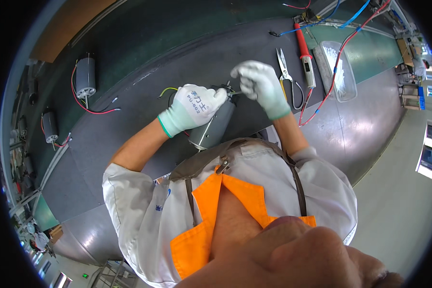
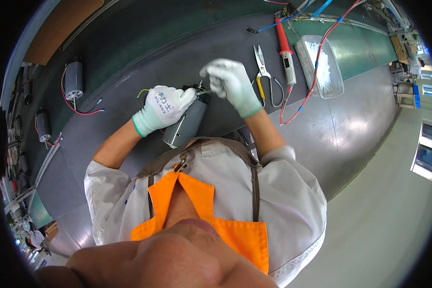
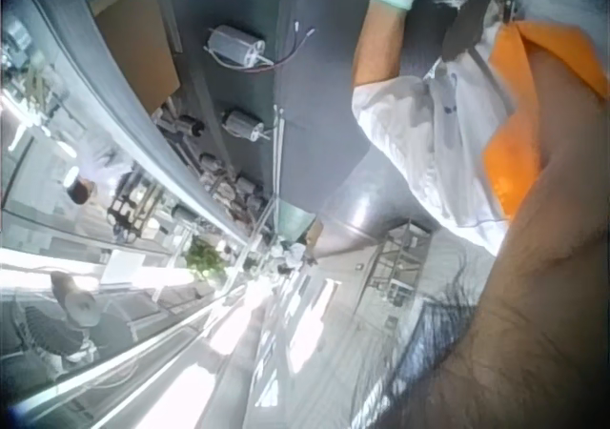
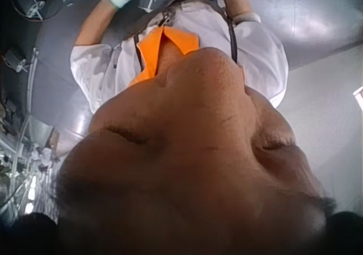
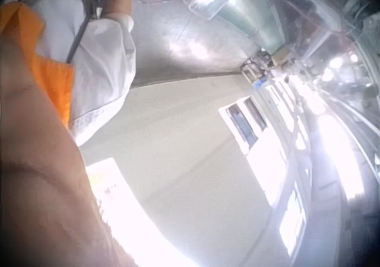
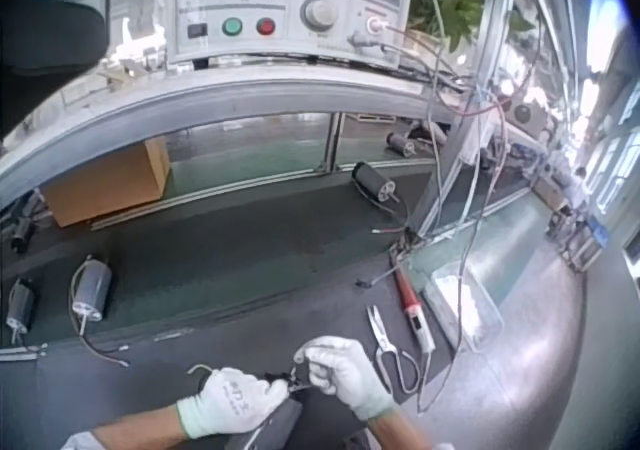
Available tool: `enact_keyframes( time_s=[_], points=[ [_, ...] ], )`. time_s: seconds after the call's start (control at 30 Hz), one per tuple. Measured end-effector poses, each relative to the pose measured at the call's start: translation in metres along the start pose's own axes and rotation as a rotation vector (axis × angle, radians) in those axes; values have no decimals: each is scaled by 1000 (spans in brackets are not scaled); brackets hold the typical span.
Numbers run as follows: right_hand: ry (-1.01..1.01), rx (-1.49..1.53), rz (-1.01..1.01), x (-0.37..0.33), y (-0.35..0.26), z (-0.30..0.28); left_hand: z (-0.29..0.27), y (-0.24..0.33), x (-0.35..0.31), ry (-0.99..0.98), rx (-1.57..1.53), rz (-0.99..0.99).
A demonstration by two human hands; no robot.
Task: The person puts on white gloves and assembles small cylindrical electrical motors on a workbench. They use pliers to strip wire ends and a red testing tool to check connections on multiple motors, repeating the process for each unit.
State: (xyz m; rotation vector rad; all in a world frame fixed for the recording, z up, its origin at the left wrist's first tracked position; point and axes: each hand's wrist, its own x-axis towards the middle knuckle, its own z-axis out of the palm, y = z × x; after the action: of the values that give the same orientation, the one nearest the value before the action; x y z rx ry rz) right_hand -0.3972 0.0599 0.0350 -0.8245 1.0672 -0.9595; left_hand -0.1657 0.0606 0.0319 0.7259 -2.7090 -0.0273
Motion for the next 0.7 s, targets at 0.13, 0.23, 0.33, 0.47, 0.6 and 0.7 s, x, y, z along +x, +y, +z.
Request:
enact_keyframes(
  time_s=[0.13,0.23,0.33,0.47,0.6,0.7],
  points=[
    [-282,125,-10,63,-4,56,3,10,4,-1,-82,69],
    [-102,-3,-98,64,-1,40,-2,7,-7,-101,39,-53],
    [193,-323,-227,30,-17,10,-16,0,-2,-149,-3,-146],
    [695,-1533,-474,-41,25,-88,-13,-23,6,125,-137,-94],
    [564,-1646,-253,-98,68,-88,5,-33,39,-79,-734,-332],
    [487,-1549,-194,-123,66,-87,3,-39,46,-198,-1248,-581]
  ],
)
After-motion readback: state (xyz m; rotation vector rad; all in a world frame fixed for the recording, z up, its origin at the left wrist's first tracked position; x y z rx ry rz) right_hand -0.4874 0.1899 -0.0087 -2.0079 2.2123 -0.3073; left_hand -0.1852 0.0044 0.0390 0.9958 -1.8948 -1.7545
